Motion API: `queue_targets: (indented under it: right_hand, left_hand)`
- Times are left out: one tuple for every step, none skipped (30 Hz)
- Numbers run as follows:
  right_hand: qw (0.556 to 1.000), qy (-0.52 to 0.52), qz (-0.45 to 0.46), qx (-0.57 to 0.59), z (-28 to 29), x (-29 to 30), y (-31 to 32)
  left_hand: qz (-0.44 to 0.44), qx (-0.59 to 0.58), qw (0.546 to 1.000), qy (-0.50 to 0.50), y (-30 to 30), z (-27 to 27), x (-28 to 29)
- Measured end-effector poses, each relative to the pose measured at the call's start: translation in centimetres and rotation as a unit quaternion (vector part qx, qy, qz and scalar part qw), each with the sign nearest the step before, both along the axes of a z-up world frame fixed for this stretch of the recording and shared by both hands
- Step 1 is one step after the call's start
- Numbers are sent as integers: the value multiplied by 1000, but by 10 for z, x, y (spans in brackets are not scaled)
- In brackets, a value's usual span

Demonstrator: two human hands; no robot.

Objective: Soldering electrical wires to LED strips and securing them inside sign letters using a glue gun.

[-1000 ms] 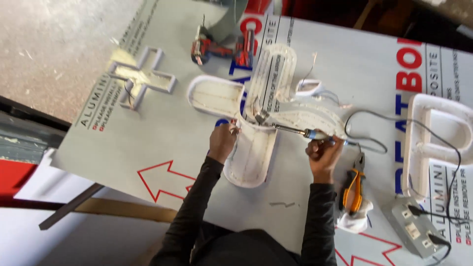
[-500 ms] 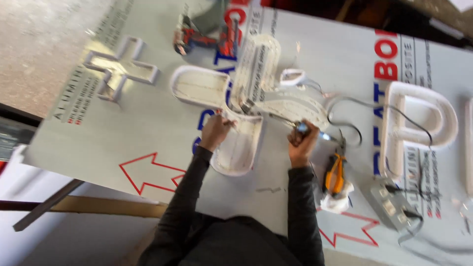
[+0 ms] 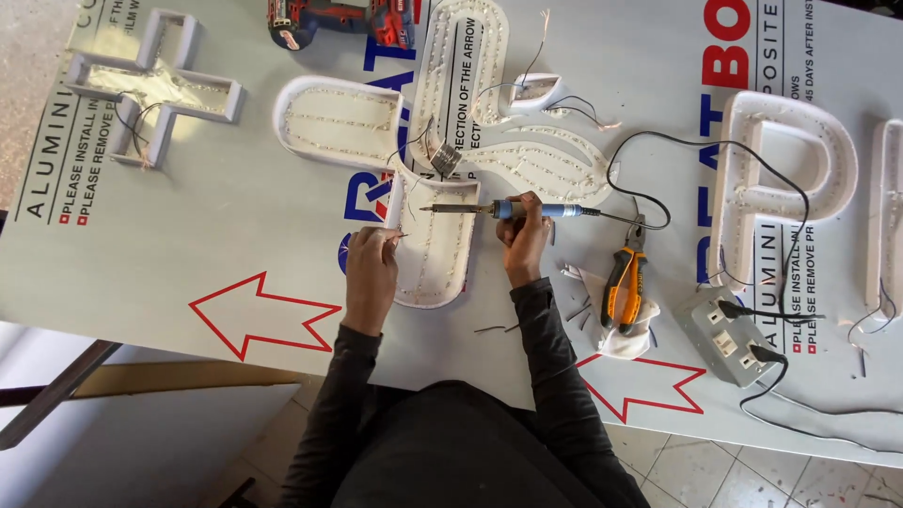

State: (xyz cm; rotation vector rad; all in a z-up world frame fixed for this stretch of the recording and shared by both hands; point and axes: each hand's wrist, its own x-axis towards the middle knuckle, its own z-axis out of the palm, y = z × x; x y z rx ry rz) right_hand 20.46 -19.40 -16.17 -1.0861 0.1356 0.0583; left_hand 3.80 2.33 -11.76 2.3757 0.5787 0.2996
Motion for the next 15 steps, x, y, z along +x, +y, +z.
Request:
queue_targets:
  right_hand:
    - [1000, 1, -1, -1, -2, 1, 1]
    - [1000, -1, -2, 0, -4, 1, 1]
    - [1000, -3, -5, 1, -6, 1, -1]
    - [1000, -1, -6, -1, -8, 2, -2]
    - [1000, -2, -4, 2, -10, 3, -2]
    - [1000, -3, -1, 5, -11, 3, -2]
    - [1000, -2, -2, 4, -8, 2, -2]
    - [1000, -11, 4, -10, -5, 0, -1]
    - [999, -21, 10, -23, -1, 0, 0]
    - [999, -21, 10, -23, -1, 0, 1]
    - [999, -24, 13, -29, -2, 0, 2]
    - [999, -27, 15, -35, -2, -1, 2]
    - [999, -27, 15, -35, -2, -1, 2]
    - [999, -25, 11, -34, -3, -1, 2]
    - [999, -24, 7, -33, -3, -1, 3]
  left_hand:
    - [-1, -1, 1000, 1, -3, 5, 0]
    - [14, 1, 1000, -1, -6, 11, -1]
    - [29, 2, 1000, -2, -10, 15, -2]
    - [27, 0, 1000, 0, -12, 17, -1]
    - [33, 2, 999, -13, -14, 19, -1]
    - [40, 4, 999, -26, -15, 21, -2]
    - [40, 3, 999, -25, -16, 23, -1]
    - [35, -3, 999, -28, -17, 25, 0]
    - [32, -9, 999, -33, -18, 27, 1]
    - [32, -9, 999, -32, -18, 21, 4]
    - [32, -14, 999, -38, -18, 14, 6]
    - [32, -18, 998, -43, -19, 8, 8]
    - [32, -18, 998, -43, -19, 6, 9]
    - [37, -19, 998, -45, -19, 4, 10]
    - [42, -20, 998, -47, -19, 3, 11]
